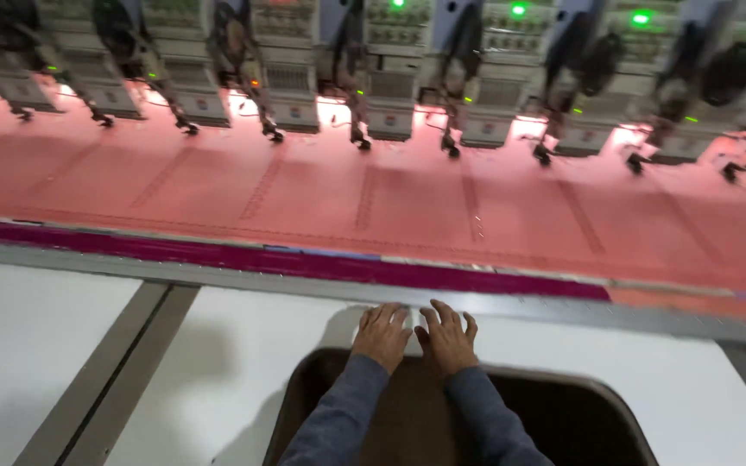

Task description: The person walks through a workshop and approaches a row of embroidery machines. They repeatedly thread the needles of the machines by hand, pulling thread through the needle eye and adjusting the thread path.

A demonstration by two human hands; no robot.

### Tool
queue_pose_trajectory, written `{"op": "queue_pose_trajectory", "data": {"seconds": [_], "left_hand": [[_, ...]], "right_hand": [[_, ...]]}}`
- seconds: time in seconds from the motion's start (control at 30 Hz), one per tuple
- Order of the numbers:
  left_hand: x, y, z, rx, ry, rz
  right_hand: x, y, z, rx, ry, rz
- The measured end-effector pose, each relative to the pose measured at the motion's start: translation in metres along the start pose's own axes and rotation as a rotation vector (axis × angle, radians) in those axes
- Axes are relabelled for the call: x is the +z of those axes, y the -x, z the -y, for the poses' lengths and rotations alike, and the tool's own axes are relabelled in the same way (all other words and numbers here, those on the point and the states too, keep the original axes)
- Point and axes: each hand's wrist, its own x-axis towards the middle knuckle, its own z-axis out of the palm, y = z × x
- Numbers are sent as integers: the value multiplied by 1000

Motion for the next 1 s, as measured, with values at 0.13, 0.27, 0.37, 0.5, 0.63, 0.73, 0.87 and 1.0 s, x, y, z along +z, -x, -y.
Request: {"op": "queue_pose_trajectory", "data": {"seconds": [0.13,0.27,0.37,0.5,0.63,0.73,0.87,1.0], "left_hand": [[11,-64,45,-75,-29,-74],[22,-113,113,-172,-83,-170],[21,-153,164,-192,-123,-223],[19,-202,219,-222,-127,-175],[71,-263,295,-152,-203,-350],[89,-313,342,-146,-280,-432],[119,-352,412,-257,-256,-351],[135,-389,483,-154,-321,-498]], "right_hand": [[3,-72,11,-140,-58,52],[35,-150,31,-206,-68,82],[53,-208,48,-260,-48,90],[97,-282,70,-354,-64,80],[155,-359,91,-437,-103,-51],[179,-418,119,-381,-107,6],[246,-482,145,-353,-36,59],[246,-522,178,-441,103,-605]]}}
